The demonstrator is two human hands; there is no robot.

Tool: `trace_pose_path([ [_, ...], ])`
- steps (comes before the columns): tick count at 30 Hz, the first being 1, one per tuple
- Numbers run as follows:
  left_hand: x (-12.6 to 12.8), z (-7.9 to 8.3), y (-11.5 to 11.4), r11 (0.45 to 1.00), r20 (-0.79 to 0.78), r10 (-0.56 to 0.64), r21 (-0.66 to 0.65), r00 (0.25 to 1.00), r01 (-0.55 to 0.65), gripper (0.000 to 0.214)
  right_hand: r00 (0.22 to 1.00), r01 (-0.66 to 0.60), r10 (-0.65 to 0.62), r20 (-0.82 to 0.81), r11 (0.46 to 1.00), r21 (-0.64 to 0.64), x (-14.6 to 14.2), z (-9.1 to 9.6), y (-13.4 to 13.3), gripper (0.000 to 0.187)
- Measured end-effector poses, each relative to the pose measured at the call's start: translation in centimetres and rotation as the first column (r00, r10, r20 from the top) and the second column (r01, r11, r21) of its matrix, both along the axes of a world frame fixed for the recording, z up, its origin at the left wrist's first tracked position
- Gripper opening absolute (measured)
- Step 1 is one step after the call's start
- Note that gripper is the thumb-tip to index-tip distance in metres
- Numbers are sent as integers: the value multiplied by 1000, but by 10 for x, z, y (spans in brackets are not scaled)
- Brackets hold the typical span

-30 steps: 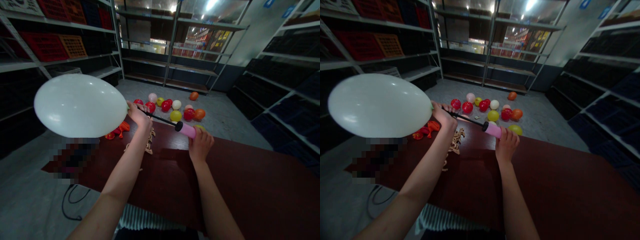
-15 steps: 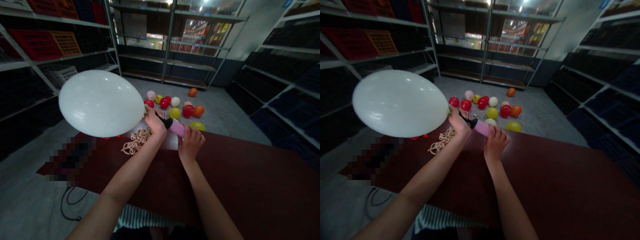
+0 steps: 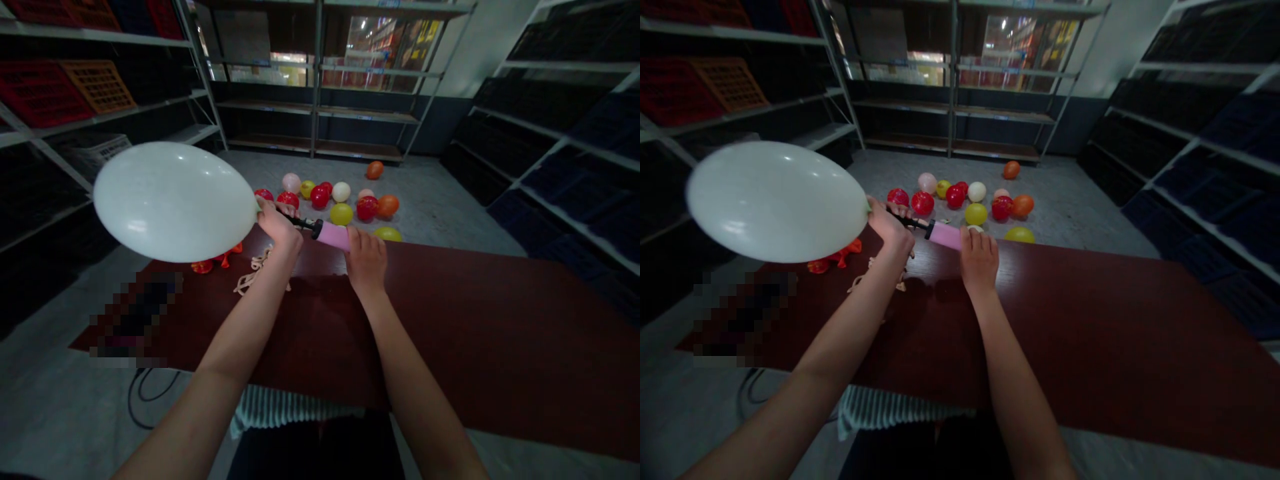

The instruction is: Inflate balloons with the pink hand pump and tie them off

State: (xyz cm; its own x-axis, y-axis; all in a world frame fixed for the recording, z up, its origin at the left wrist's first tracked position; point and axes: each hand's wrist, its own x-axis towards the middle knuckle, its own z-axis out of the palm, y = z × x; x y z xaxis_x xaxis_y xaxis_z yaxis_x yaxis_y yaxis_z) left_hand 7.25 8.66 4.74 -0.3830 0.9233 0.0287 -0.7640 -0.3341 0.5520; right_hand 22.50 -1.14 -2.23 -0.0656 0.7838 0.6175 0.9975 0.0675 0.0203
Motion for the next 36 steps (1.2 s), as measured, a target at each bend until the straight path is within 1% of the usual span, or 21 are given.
trace_pose_path([
  [3, -10, 7, 1, 983, 49, 183, 7, 982, -184, 52, 1000, 17, -17, 26, 1000, 16, 13, 0, 0, 42],
  [4, -14, 9, 1, 976, 62, 216, 8, 974, -217, 50, 999, 22, -22, 32, 999, 23, 18, 0, 0, 42],
  [9, -34, 20, 5, 971, 114, 240, -31, 964, -238, 46, 998, 58, -59, 21, 996, 72, 42, -2, -1, 42],
  [12, -39, 24, 6, 969, 113, 245, -37, 963, -242, 45, 996, 84, -82, -22, 994, 75, 47, -3, -2, 42],
  [14, -39, 23, 7, 969, 92, 246, -27, 965, -245, 46, 992, 111, -107, -64, 992, 59, 45, -6, -1, 43],
  [16, -38, 18, 11, 970, 66, 244, -6, 968, -244, 47, 986, 137, -134, -103, 990, 30, 41, -9, 0, 44],
  [19, -35, 8, 17, 980, 50, 199, 23, 979, -200, 49, 968, 199, -197, -153, 980, -5, 33, -11, 2, 45],
  [21, -31, 5, 19, 984, 38, 177, 26, 984, -178, 49, 953, 248, -246, -177, 969, -9, 28, -10, 2, 45],
  [23, -25, 4, 16, 981, 11, 192, 10, 981, -193, 49, 945, 271, -266, -191, 963, -1, 21, -7, 1, 47],
  [26, -8, 7, 6, 975, -1, 223, -14, 975, -223, 48, 952, 237, -230, -201, 971, 14, 8, -2, -2, 48],
  [28, 8, 7, -3, 978, 14, 209, -11, 978, -209, 48, 960, 203, -193, -205, 979, 24, -2, 2, -5, 49],
  [32, 35, 1, -17, 994, 37, 105, -4, 994, -105, 54, 964, 170, -161, -210, 985, 26, -18, 4, -9, 50],
  [34, 40, -3, -20, 996, 29, 87, -12, 996, -87, 55, 965, 162, -156, -209, 987, 12, -22, 4, -10, 51],
  [36, 39, -6, -20, 997, 31, 77, -19, 997, -77, 55, 971, 144, -143, -192, 990, -9, -22, 5, -11, 52],
])
